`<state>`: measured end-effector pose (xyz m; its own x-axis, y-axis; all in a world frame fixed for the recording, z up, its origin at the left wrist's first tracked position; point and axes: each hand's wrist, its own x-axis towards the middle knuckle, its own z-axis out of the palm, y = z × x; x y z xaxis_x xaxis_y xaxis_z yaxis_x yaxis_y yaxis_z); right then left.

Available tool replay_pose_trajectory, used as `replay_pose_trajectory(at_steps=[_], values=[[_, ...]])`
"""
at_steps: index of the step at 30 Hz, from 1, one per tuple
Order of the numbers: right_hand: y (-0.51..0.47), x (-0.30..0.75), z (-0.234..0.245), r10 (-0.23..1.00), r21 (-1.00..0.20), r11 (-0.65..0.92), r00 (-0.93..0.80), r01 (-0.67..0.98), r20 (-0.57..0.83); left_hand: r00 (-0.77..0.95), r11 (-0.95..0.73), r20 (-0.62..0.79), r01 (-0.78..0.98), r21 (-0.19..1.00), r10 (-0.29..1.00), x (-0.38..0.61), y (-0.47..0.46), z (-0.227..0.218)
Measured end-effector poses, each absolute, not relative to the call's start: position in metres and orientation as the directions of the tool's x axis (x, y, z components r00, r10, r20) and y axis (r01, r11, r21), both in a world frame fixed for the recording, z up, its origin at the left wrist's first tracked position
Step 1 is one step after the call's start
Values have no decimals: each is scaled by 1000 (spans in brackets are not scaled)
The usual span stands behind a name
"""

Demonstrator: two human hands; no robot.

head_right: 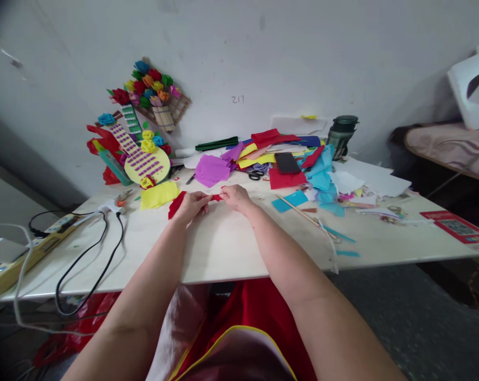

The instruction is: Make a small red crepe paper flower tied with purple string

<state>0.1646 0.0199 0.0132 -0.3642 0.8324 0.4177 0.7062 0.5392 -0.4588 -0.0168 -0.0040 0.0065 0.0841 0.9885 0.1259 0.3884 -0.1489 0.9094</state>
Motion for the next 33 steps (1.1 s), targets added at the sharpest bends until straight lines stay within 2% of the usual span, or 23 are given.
replay_pose_trajectory(at_steps=[3, 7, 10, 14, 19, 23, 26, 31, 33], values=[[20, 164, 11, 825, -480, 550, -357, 684, 438, 29, -171, 179, 488, 856, 983, -16, -2, 6], [22, 163, 9, 846, -557, 527, -332, 642, 418, -27, -253, 346, 631, 733, 938, -13, -1, 6], [22, 163, 7, 860, -613, 510, -333, 604, 387, -51, -291, 425, 655, 697, 904, -11, -1, 5], [22, 164, 7, 851, -660, 525, -340, 538, 399, -59, -310, 402, 538, 784, 914, -11, 0, 5], [23, 164, 8, 848, -762, 520, -336, 386, 409, -99, -259, 284, 209, 943, 954, -7, -1, 8], [22, 163, 9, 861, -841, 470, -349, 266, 371, -113, -258, 259, 23, 966, 959, -6, -1, 7], [21, 162, 10, 878, -863, 436, -329, 255, 346, -115, -289, 289, 20, 957, 950, -5, 1, 5], [18, 159, 14, 911, -834, 395, -280, 385, 302, -179, -361, 404, 234, 903, 897, -2, 1, 5], [16, 158, 16, 920, -828, 379, -260, 414, 292, -178, -359, 407, 250, 899, 896, -1, 1, 5]])
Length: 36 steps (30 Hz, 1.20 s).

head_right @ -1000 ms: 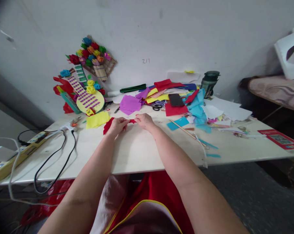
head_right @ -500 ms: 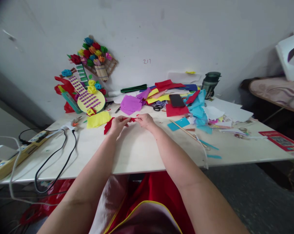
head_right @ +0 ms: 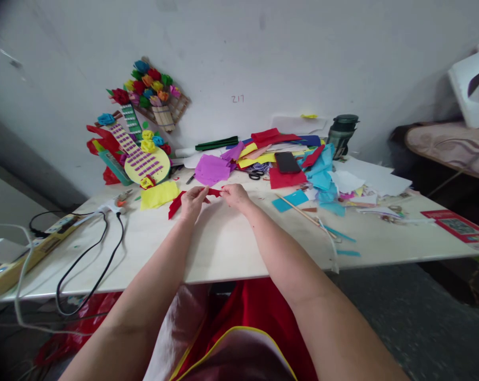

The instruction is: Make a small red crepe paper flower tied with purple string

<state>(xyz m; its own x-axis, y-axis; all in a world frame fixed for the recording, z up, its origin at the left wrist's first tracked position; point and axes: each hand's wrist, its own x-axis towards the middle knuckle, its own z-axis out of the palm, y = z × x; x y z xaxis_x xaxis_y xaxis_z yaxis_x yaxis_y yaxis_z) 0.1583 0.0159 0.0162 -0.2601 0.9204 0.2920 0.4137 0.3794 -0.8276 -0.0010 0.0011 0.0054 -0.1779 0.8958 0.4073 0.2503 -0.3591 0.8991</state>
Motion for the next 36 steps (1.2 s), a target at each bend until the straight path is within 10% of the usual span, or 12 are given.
replay_pose_trajectory(at_steps=[9, 36], values=[[8, 161, 19, 907, -963, 196, -406, 184, 108, -165, -284, 293, 77, 956, 942, -1, 0, 5], [6, 163, 21, 913, -958, 253, -362, 137, 190, -20, -145, 144, -243, 959, 989, -9, -3, 12]])
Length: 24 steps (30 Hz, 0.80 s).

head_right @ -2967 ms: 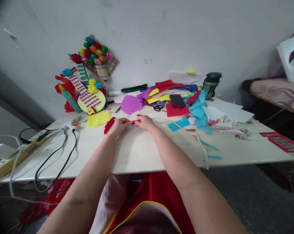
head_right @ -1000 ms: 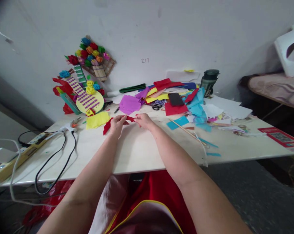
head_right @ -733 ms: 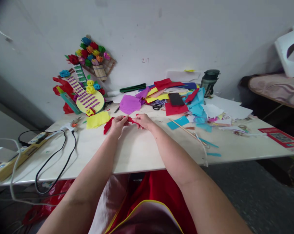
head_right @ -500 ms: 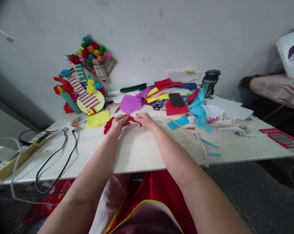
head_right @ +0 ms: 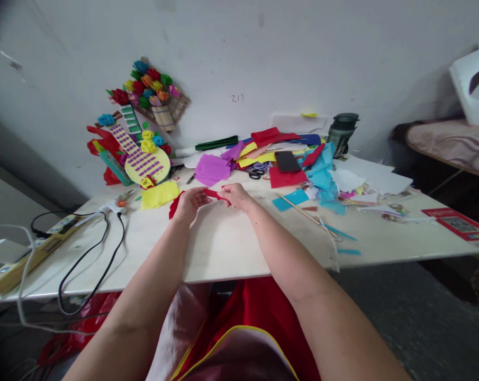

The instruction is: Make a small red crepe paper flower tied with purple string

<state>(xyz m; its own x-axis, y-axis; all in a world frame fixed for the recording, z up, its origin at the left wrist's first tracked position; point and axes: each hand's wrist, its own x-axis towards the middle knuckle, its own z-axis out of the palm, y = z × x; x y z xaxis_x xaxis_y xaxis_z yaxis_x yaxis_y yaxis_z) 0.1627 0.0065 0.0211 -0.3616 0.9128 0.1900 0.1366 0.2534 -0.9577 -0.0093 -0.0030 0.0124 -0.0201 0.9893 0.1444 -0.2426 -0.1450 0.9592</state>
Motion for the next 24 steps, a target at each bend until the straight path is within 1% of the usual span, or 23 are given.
replay_pose_trajectory(at_steps=[5, 10, 12, 17, 24], values=[[7, 163, 21, 912, -958, 248, -367, 143, 182, 10, -123, 127, -186, 975, 992, -11, -5, 14], [5, 163, 22, 902, -958, 252, -392, 136, 182, 3, -123, 127, -230, 965, 992, -13, -3, 10], [6, 163, 22, 896, -957, 257, -404, 132, 185, -8, -97, 99, -266, 959, 995, -12, -2, 9], [9, 162, 18, 881, -942, 298, -424, 156, 209, 26, 45, -38, -374, 926, 999, -10, -2, 11], [8, 162, 18, 891, -931, 314, -397, 186, 221, 63, 101, -84, -367, 925, 995, -12, -1, 10]])
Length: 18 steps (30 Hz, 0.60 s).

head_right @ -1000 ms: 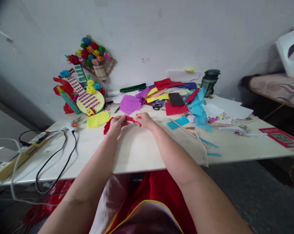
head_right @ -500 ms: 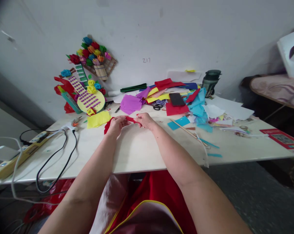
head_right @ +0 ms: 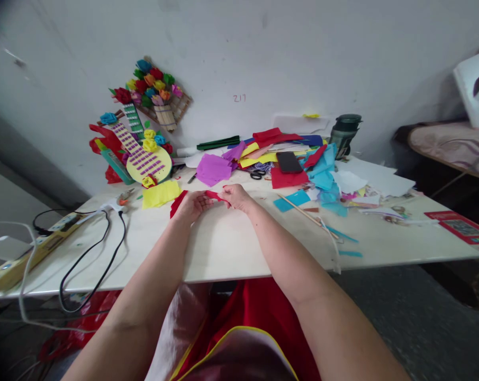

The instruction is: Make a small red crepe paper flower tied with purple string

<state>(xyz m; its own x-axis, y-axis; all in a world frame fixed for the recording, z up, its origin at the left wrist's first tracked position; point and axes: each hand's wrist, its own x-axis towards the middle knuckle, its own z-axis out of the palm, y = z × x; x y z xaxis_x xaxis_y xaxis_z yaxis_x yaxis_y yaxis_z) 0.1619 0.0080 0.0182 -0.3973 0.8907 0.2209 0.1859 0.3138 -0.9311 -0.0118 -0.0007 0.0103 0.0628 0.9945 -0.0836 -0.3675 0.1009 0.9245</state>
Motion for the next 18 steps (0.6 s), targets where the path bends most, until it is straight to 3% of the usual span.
replay_pose_trajectory(at_steps=[18], values=[[7, 161, 18, 889, -906, 341, -398, 252, 224, 11, -4, 7, -245, 970, 1000, -13, -3, 9]])
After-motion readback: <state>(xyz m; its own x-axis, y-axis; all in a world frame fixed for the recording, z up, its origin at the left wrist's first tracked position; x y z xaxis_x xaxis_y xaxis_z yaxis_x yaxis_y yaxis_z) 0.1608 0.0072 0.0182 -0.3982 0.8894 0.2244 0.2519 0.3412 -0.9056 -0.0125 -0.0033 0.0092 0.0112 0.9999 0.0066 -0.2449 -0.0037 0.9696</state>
